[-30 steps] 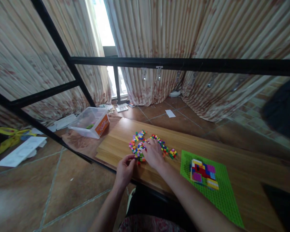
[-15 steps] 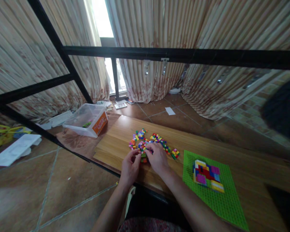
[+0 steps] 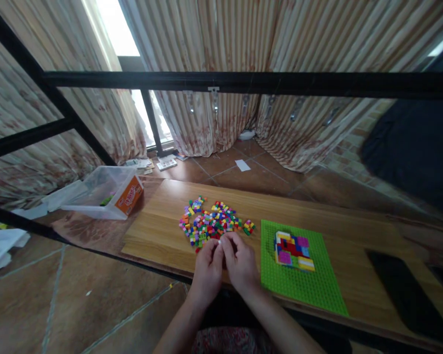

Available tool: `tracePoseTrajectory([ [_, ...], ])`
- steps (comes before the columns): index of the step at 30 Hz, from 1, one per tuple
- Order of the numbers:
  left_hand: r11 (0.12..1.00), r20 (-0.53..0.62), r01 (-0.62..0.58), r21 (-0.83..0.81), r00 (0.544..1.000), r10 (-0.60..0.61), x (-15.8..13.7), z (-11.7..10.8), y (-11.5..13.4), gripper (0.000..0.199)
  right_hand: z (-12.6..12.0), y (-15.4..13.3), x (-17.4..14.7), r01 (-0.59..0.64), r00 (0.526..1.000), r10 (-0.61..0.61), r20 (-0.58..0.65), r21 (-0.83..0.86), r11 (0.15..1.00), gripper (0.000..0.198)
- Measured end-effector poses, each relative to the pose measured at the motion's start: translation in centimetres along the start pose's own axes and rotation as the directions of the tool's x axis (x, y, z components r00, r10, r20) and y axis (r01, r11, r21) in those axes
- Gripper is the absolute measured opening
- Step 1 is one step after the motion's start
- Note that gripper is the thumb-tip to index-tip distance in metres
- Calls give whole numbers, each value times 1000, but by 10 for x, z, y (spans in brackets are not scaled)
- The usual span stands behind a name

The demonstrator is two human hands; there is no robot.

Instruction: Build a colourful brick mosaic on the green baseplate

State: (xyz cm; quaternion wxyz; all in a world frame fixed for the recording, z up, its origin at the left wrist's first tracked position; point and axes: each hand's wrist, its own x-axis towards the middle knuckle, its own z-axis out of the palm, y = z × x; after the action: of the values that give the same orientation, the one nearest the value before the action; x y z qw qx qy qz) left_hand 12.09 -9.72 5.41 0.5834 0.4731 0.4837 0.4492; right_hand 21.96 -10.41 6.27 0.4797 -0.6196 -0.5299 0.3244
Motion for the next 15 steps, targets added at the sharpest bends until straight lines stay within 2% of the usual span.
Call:
tracePoseTrajectory([
  [3, 996, 15, 54, -65, 998, -54, -12, 10, -5, 30, -2, 9, -13, -28, 999, 26, -32, -40, 999, 30],
  [9, 947, 81, 239, -215, 971, -227, -21, 18, -14, 35, -2, 29, -27, -117, 989, 120, -91, 33, 993, 34],
  [12, 906, 136, 309, -289, 950, -280, -19, 17, -20, 36, -2, 34, -24, -157, 984, 164, -73, 85, 984, 37],
  [15, 879, 160, 343, -332, 938, -306, -14, 11, -26, 39, -5, 38, -10, -129, 990, 128, -51, -14, 992, 37],
])
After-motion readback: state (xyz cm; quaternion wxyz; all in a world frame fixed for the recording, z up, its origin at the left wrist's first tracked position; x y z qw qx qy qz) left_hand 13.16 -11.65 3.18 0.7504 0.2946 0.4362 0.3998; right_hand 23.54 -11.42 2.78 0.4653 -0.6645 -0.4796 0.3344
